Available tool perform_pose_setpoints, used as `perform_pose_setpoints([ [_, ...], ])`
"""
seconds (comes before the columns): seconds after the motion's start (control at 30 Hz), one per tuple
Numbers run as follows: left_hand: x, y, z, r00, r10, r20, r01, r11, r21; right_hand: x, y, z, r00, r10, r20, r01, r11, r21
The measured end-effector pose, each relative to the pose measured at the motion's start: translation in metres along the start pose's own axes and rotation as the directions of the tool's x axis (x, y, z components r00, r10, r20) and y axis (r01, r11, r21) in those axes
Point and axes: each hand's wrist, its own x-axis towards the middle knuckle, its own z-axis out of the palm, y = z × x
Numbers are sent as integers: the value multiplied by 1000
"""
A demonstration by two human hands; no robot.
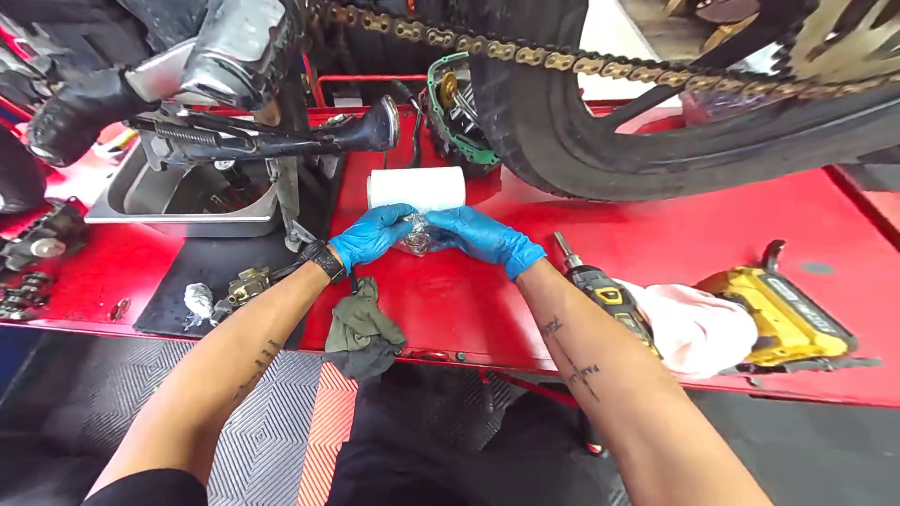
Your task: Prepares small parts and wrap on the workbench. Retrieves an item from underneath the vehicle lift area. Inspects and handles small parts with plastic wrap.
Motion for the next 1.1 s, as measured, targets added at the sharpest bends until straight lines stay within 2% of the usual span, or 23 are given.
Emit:
perform_pose_setpoints([
  [0.13, 10, -7, -1, 999, 2, 38, -2, 1000, -2, 5, -3, 7, 983, -13, -182, -27, 975, -219],
  [0.27, 16, 2, -3, 995, -55, 85, 54, 998, 17, 3, -9, 13, 962, -71, -263, -26, 937, -349],
  [0.33, 18, 10, -3, 986, -120, 117, 112, 991, 69, -4, -11, 18, 945, -155, -287, 7, 889, -457],
  [0.37, 18, 15, -1, 981, -152, 123, 141, 985, 99, -10, -14, 23, 937, -207, -281, 23, 841, -541],
  [0.43, 22, 24, 3, 967, -229, 110, 207, 961, 185, -17, -10, 24, 915, -347, -205, 91, 673, -734],
  [0.5, 27, 28, 8, 959, -279, 47, 257, 928, 271, -25, 1, 19, 913, -397, -95, 150, 544, -826],
  [0.6, 27, 29, 15, 949, -311, -57, 311, 885, 346, -42, 6, 24, 940, -340, 39, 209, 480, -852],
  [0.7, 18, 19, 30, 924, -356, -139, 381, 893, 240, -48, 4, 35, 968, -238, 80, 177, 419, -891],
  [0.77, 17, 15, 31, 912, -392, -123, 409, 895, 179, -42, -1, 42, 967, -249, 60, 157, 387, -908],
  [0.83, 12, 20, 25, 911, -410, -53, 409, 877, 251, -34, -2, 53, 963, -270, 21, 119, 353, -928],
  [0.9, 7, 40, 12, 932, -360, -37, 333, 814, 475, -26, -3, 63, 961, -273, -36, 60, 335, -940],
  [0.93, 4, 50, 7, 952, -291, -99, 295, 778, 555, -23, -2, 66, 962, -266, -70, 27, 344, -939],
  [1.0, 2, 67, -4, 968, -57, -246, 203, 753, 626, -18, 1, 68, 962, -241, -126, -26, 378, -925],
  [1.07, 17, 76, -20, 970, 61, -234, 111, 747, 656, -15, 3, 69, 967, -214, -139, -47, 385, -922],
  [1.1, 32, 72, -25, 983, 50, -177, 86, 724, 685, -13, 4, 70, 970, -205, -132, -48, 371, -927],
])
